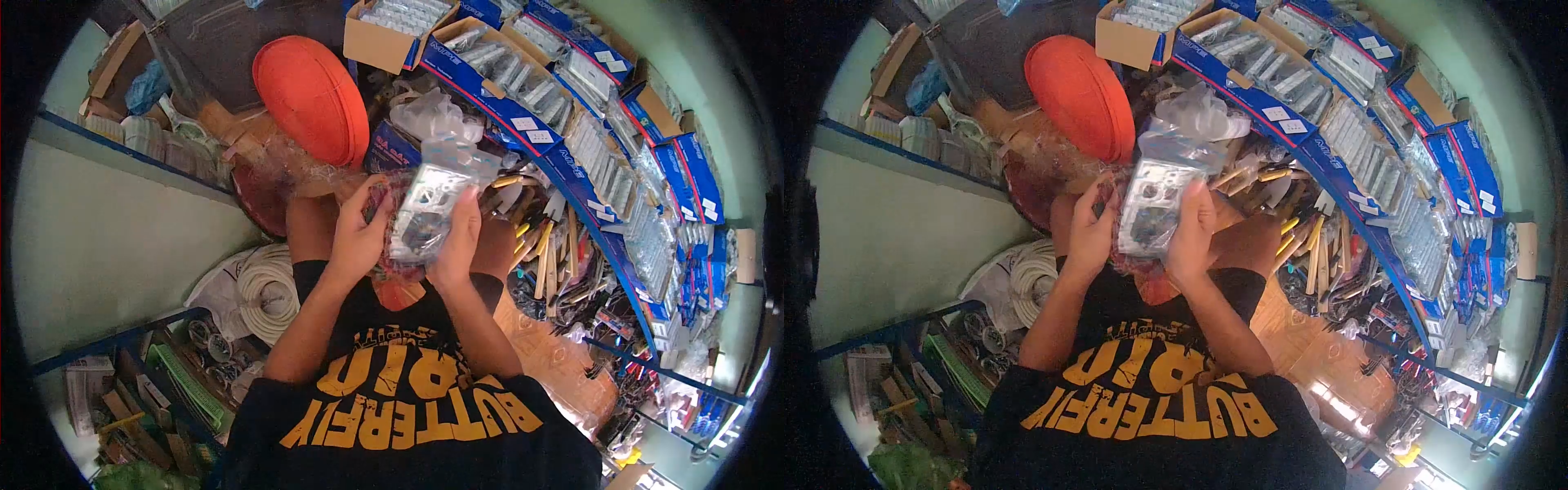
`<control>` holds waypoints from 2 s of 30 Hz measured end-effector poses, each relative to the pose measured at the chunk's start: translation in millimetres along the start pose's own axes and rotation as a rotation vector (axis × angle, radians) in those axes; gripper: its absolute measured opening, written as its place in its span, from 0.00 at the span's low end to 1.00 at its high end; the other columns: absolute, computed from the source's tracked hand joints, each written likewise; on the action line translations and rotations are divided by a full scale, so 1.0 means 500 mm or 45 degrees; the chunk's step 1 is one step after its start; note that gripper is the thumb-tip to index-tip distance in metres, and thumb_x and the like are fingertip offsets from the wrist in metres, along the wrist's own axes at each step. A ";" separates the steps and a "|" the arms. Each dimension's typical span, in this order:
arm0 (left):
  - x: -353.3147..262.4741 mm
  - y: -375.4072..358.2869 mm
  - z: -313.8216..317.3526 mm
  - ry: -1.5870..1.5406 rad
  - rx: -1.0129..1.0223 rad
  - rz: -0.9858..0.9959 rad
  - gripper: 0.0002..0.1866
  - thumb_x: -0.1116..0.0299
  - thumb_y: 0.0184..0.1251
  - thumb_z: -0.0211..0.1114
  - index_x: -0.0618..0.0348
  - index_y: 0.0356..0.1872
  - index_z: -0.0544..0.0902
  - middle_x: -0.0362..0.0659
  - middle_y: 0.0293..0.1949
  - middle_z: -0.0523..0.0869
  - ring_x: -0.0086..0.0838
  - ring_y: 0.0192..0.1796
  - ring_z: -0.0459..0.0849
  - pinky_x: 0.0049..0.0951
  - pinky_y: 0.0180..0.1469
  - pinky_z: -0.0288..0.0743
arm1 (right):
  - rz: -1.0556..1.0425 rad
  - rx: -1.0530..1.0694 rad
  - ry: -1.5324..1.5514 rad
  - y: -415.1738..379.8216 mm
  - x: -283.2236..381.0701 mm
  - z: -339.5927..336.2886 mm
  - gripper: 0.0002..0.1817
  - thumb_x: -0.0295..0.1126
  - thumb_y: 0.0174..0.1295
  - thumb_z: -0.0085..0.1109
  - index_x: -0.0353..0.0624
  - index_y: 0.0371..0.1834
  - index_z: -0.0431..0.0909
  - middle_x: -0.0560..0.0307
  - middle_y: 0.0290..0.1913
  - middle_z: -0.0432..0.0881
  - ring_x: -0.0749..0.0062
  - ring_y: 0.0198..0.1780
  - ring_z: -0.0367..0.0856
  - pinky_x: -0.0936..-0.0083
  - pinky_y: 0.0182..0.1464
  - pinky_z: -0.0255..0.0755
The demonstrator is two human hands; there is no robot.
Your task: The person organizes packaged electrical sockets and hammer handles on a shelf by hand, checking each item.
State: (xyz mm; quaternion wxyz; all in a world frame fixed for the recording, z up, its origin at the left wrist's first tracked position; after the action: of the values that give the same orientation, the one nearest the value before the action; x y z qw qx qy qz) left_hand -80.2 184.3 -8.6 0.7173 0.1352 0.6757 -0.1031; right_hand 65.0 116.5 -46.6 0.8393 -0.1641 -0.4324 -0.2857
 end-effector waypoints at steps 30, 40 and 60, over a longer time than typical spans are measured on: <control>-0.037 0.020 -0.030 0.107 0.070 0.215 0.25 0.82 0.61 0.51 0.62 0.61 0.69 0.51 0.59 0.73 0.41 0.65 0.70 0.36 0.69 0.60 | -0.111 0.557 -0.353 -0.058 -0.002 0.175 0.25 0.40 0.77 0.40 0.39 0.70 0.50 0.46 0.77 0.52 0.67 0.71 0.58 0.68 0.73 0.50; -0.075 0.056 -0.102 -0.101 0.196 0.112 0.27 0.75 0.63 0.56 0.64 0.66 0.71 0.48 0.46 0.83 0.33 0.51 0.82 0.33 0.58 0.74 | -0.057 -0.001 -0.548 0.066 0.070 0.073 0.25 0.39 0.76 0.47 0.37 0.69 0.57 0.49 0.63 0.71 0.70 0.61 0.70 0.73 0.63 0.63; -0.238 0.215 -0.029 1.215 0.006 1.239 0.16 0.69 0.48 0.74 0.56 0.41 0.87 0.43 0.40 0.88 0.35 0.36 0.81 0.38 0.43 0.70 | 0.755 0.610 -0.256 0.254 0.093 0.232 0.34 0.60 0.72 0.44 0.41 0.66 0.66 0.50 0.57 0.79 0.65 0.53 0.83 0.64 0.57 0.77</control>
State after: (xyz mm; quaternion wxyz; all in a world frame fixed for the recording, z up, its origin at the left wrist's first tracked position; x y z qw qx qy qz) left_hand -66.0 286.4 115.4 0.3052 0.4559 0.7800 0.3009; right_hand 92.1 260.8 54.1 0.8534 -0.1085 -0.5007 0.0959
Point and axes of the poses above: each hand's wrist, its own y-axis towards the middle knuckle, its own z-axis out of the palm, x = y × z, the point moved 10 cm from there along y, towards the middle knuckle
